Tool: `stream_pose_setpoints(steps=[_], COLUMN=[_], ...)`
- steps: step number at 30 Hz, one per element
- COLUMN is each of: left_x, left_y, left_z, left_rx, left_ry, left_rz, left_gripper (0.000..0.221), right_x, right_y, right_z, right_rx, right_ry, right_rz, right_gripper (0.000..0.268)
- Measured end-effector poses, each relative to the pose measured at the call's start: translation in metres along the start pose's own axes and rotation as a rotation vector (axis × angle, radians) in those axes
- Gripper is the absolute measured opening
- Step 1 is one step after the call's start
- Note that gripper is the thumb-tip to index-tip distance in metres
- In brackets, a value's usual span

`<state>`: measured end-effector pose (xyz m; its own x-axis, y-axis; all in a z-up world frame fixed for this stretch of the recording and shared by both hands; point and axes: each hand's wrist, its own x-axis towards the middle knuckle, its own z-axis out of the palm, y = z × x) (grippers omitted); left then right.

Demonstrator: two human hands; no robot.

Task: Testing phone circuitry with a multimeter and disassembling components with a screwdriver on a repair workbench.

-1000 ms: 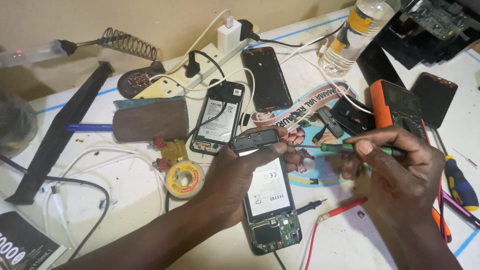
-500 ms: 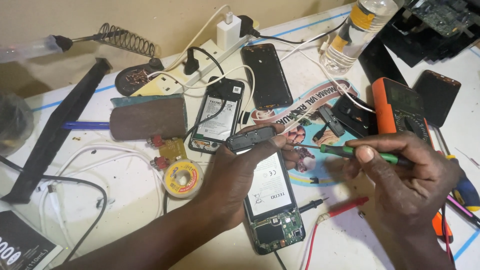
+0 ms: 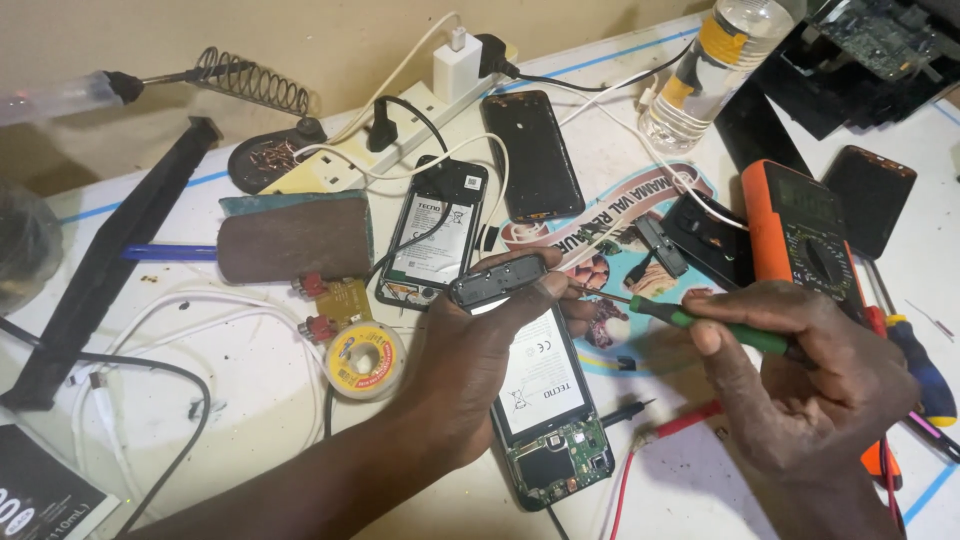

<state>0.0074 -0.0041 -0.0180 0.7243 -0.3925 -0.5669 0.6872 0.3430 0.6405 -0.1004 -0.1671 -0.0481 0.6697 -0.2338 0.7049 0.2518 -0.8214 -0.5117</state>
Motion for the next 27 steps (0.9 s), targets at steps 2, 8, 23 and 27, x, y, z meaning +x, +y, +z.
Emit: stream_pose_setpoints(steps=[2,8,23,27], left_x=[0.001,-0.002,0.024,0.029], left_y=[-0.001,0.003,-0.025,-0.029], left_z=[0.001,0.002,-0.02,-0.027], left_rx=[-0.015,0.006,0.011,0.399], left_ry=[-0.001,0.035,-0.201,-0.163], left_rz=[-0.003,-0.021,0.21,0.515], left_gripper=[0.022,0.024,0.031,0.037], right_x=[-0.001,0.003,0.042,0.056], right_y=[0.004,0.005,-0.042,-0.056], right_z=[0.001,0.005,-0.02,-0.013], right_rx=[0.008,0.071,-0.009,-0.104], right_ry=[0.008,0.02,-0.232,-0.3], right_rz=[-0.035,-0.138,-0.003,0.023], right_gripper=[0.013,0.015,0.021,0.018])
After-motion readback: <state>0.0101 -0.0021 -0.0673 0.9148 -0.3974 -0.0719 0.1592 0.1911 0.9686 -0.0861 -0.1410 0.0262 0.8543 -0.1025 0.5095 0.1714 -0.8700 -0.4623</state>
